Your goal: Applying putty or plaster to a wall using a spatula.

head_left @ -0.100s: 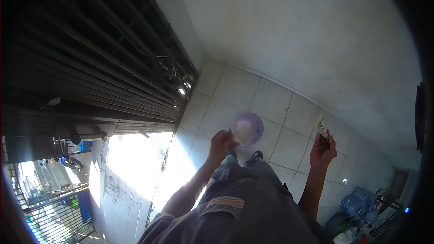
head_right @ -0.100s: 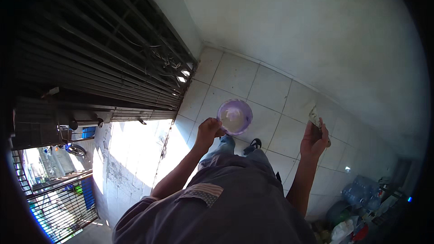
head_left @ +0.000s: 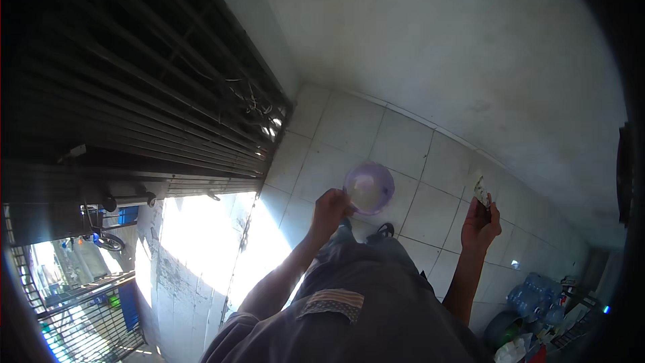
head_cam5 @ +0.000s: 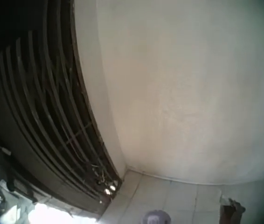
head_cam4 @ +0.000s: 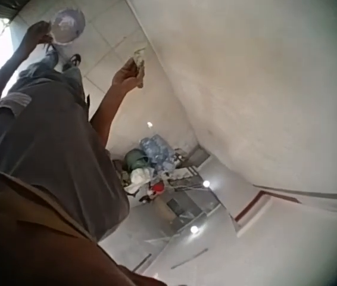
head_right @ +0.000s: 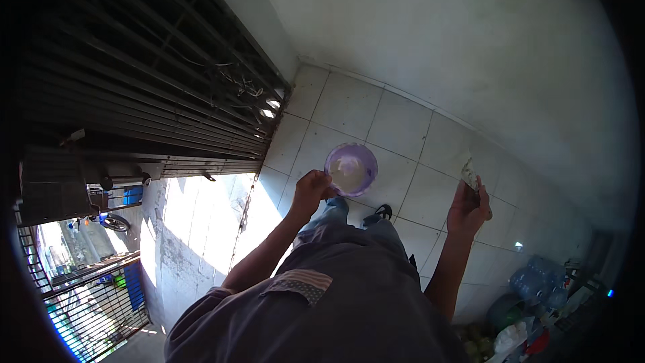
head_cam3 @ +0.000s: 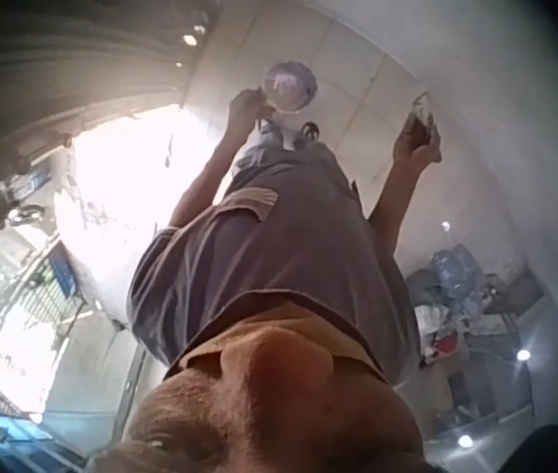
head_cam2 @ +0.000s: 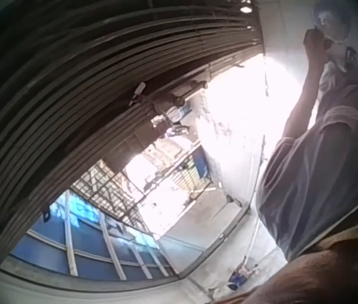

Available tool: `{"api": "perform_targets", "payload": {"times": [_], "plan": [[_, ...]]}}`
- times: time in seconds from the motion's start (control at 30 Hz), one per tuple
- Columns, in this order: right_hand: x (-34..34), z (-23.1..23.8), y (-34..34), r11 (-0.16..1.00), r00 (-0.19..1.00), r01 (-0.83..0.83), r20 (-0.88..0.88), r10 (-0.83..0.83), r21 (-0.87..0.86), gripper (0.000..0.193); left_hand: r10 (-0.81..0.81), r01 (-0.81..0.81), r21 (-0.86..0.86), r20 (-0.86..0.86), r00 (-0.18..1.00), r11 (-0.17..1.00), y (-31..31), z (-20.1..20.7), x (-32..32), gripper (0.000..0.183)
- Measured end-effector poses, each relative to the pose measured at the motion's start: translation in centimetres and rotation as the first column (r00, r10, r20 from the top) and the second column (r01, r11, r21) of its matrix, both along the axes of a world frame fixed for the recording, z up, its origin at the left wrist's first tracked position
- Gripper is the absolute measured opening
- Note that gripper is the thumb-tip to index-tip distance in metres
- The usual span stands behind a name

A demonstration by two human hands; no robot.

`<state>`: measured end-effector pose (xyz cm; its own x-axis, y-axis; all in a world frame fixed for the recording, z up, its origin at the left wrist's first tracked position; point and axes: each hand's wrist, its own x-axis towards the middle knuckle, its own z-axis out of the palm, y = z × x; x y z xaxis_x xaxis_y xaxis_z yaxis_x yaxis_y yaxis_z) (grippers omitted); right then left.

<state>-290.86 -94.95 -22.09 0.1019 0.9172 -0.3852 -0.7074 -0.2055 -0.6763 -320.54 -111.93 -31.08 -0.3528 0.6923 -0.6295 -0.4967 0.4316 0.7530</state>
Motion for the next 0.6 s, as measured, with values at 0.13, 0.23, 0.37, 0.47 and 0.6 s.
{"api": "perform_targets", "payload": {"times": [0.13, 0.23, 0.37, 0.47, 0.6], "plan": [[2.4, -1.6, -1.1, 0.996, 0.997, 0.079, 0.006, -0.079, -0.029, 0.024, -0.072, 0.072, 0.011, -0.006, 0.997, 0.997, 1.6, -2.4, 1.6, 0.021], [5.4, -3.3, -1.9, 0.990, 0.989, 0.143, -0.030, -0.143, -0.008, 0.025, -0.131, 0.132, 0.013, -0.041, 0.991, 0.991, 2.8, -3.6, 3.2, 0.023], [9.4, -4.4, -2.9, 0.972, 0.972, 0.236, 0.016, -0.236, -0.019, 0.027, -0.211, 0.211, 0.002, -0.003, 0.977, 0.977, 4.3, -3.1, 5.9, 0.016], [12.5, -5.0, -3.1, 0.950, 0.950, 0.311, 0.010, -0.311, -0.008, 0.030, -0.264, 0.264, 0.021, -0.033, 0.964, 0.964, 6.2, -1.6, 7.7, 0.017], [17.6, -4.1, -3.6, 0.933, 0.934, 0.359, -0.002, -0.359, 0.004, 0.034, -0.280, 0.282, 0.042, -0.052, 0.959, 0.958, 6.7, -0.3, 12.5, 0.022]]}}
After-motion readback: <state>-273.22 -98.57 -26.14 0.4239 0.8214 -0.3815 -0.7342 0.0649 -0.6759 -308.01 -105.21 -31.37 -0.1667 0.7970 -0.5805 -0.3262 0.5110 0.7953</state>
